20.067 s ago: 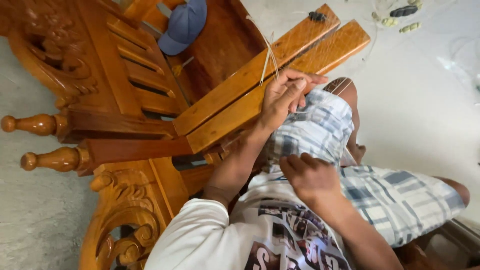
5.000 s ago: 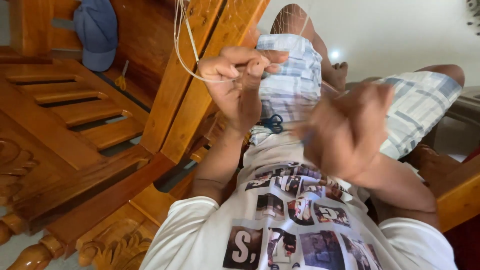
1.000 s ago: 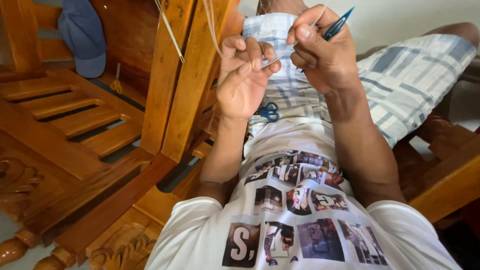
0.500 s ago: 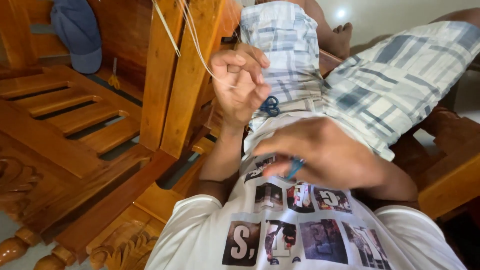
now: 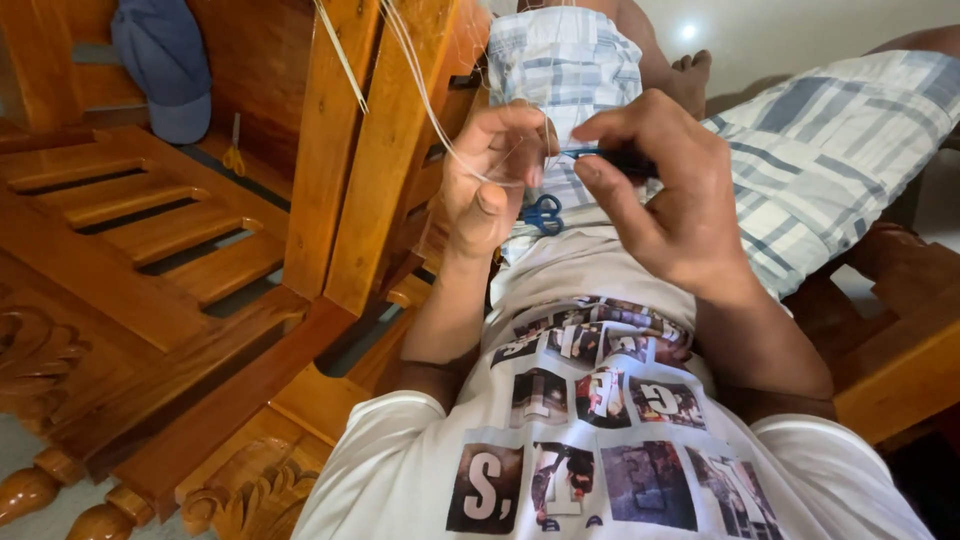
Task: Repairing a fishing net by tying knots using a netting needle and thin line.
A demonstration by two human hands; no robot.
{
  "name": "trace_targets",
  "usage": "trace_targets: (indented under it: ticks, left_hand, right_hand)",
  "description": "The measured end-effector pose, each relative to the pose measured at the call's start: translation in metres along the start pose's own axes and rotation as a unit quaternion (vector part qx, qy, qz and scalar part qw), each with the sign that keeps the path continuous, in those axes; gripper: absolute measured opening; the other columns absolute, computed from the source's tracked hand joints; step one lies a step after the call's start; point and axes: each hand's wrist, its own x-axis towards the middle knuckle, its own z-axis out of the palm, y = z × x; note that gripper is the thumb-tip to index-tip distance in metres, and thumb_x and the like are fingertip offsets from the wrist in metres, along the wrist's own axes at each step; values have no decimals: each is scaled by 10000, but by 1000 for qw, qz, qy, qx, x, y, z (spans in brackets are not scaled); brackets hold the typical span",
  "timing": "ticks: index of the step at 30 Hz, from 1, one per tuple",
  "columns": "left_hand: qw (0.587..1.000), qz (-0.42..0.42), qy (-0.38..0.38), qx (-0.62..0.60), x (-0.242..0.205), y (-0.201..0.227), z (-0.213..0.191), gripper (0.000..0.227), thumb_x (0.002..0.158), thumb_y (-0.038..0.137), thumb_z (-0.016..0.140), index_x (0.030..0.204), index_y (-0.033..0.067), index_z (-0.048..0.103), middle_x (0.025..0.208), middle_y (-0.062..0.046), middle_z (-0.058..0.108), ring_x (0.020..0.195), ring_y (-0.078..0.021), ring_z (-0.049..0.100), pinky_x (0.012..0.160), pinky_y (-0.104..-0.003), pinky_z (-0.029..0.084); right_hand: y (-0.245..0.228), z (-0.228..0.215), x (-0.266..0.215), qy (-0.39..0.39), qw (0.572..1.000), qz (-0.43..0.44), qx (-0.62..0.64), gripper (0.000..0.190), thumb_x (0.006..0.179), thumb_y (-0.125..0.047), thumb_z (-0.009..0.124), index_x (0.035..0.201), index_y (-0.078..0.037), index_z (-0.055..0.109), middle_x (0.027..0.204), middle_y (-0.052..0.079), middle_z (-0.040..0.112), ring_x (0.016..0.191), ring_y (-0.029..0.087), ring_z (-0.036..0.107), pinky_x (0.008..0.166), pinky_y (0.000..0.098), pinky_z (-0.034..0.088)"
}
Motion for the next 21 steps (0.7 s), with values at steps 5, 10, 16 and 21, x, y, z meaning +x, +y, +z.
trace_targets:
  ticks: [5,10,16,21]
  left_hand:
    - [999,15,3,35,0,3,3,583,897,523,650,1200,31,573,1065,-50,555,782,-101,453,706,-212,392]
    - [997,34,-26,72,5,8,7,590,969,538,480,1223,13,566,1092,-46,521,870,-116,469,765,-239,407]
    - [996,39,-71,40,2,3,-2,623,1005,536,250,1213,58,592,1076,-47,557,975,-136,503,896,-300,389]
    - [995,35,-61,68,7,5,-1,662,1007,544,225,1206,33,595,1137,-65,609,1017,-143,555,976,-297,441]
  right_hand:
    - [3,11,4,99,973,-121,-170,181,825,127,756,951,84,634,877,168,582,693,245,501,597,342,404]
    - [10,18,10,119,949,-205,-210,143,816,121,760,908,61,668,889,138,575,728,218,493,620,320,416]
    - [38,29,16,131,949,-273,-91,163,851,-70,701,973,33,667,870,115,490,693,182,440,571,286,379]
    - [40,45,22,168,941,-285,-68,205,867,-147,677,965,27,725,871,93,434,760,193,415,636,298,371]
